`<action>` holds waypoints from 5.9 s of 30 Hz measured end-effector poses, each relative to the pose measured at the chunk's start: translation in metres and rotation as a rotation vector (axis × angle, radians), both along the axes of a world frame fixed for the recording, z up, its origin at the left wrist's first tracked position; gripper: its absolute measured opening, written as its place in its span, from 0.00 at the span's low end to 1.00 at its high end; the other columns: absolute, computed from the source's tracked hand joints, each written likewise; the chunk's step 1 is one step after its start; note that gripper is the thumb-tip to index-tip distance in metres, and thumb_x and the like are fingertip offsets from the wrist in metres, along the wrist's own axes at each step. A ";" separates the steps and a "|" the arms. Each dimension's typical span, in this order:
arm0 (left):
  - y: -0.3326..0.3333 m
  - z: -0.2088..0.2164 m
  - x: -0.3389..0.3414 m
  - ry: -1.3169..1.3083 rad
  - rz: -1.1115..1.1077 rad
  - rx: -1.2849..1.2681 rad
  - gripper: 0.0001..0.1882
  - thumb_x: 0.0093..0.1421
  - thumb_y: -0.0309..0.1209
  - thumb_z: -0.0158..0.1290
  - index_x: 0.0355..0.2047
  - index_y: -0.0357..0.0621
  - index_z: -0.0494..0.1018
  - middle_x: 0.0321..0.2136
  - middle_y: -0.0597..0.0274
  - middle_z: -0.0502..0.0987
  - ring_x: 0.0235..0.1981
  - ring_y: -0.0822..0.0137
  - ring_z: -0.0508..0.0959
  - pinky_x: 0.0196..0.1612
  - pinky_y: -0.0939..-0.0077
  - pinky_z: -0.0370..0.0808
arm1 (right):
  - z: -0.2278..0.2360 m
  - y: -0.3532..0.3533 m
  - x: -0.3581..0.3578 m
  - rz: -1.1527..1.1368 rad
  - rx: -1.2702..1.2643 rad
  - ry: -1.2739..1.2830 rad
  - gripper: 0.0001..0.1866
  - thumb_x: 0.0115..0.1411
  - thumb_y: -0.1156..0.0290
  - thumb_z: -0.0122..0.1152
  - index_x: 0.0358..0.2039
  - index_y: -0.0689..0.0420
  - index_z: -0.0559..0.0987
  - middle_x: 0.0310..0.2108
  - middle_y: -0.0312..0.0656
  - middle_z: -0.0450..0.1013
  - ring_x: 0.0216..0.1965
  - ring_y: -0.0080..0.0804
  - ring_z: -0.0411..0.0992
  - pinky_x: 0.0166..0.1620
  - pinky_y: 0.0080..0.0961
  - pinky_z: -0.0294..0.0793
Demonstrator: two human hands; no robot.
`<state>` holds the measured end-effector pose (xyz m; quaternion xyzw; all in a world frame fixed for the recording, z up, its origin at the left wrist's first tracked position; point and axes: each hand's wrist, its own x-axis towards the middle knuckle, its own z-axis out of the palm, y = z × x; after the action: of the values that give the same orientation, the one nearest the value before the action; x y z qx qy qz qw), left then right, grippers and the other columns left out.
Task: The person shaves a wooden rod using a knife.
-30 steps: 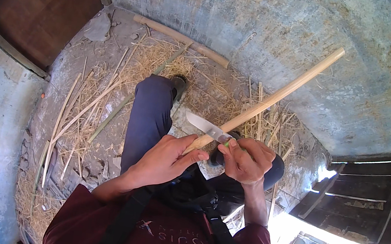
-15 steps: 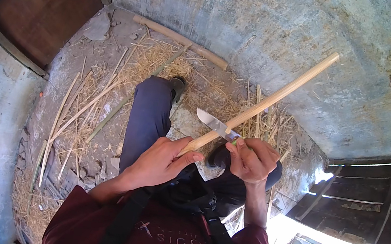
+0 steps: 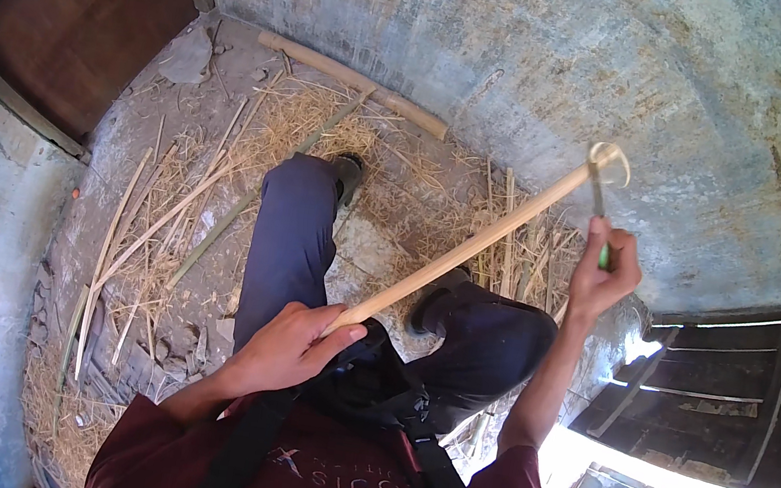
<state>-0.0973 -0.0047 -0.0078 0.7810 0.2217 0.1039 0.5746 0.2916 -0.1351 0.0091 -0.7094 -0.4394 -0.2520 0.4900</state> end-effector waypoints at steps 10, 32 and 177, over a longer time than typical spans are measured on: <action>0.013 -0.021 0.008 0.026 0.050 -0.033 0.18 0.78 0.40 0.55 0.41 0.33 0.77 0.17 0.53 0.68 0.17 0.63 0.65 0.24 0.61 0.64 | -0.021 0.003 0.000 0.165 0.091 0.509 0.08 0.70 0.74 0.70 0.42 0.60 0.78 0.27 0.31 0.77 0.30 0.13 0.69 0.35 0.16 0.67; 0.009 -0.034 0.056 -0.185 0.002 -0.290 0.14 0.76 0.37 0.60 0.48 0.35 0.79 0.26 0.75 0.72 0.29 0.82 0.66 0.29 0.75 0.65 | -0.041 0.004 -0.152 0.503 -0.355 0.177 0.19 0.58 0.65 0.83 0.42 0.59 0.82 0.29 0.44 0.81 0.26 0.41 0.82 0.29 0.31 0.78; -0.010 -0.008 -0.009 0.071 -0.050 0.026 0.18 0.80 0.40 0.50 0.41 0.34 0.75 0.17 0.56 0.68 0.17 0.58 0.71 0.25 0.63 0.67 | 0.064 0.011 0.033 0.212 0.138 -0.155 0.14 0.60 0.74 0.80 0.25 0.63 0.80 0.21 0.43 0.77 0.24 0.27 0.78 0.32 0.24 0.76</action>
<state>-0.1067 -0.0144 -0.0157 0.7969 0.2209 0.0646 0.5586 0.3250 -0.1240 0.0727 -0.6020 -0.5299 -0.2828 0.5261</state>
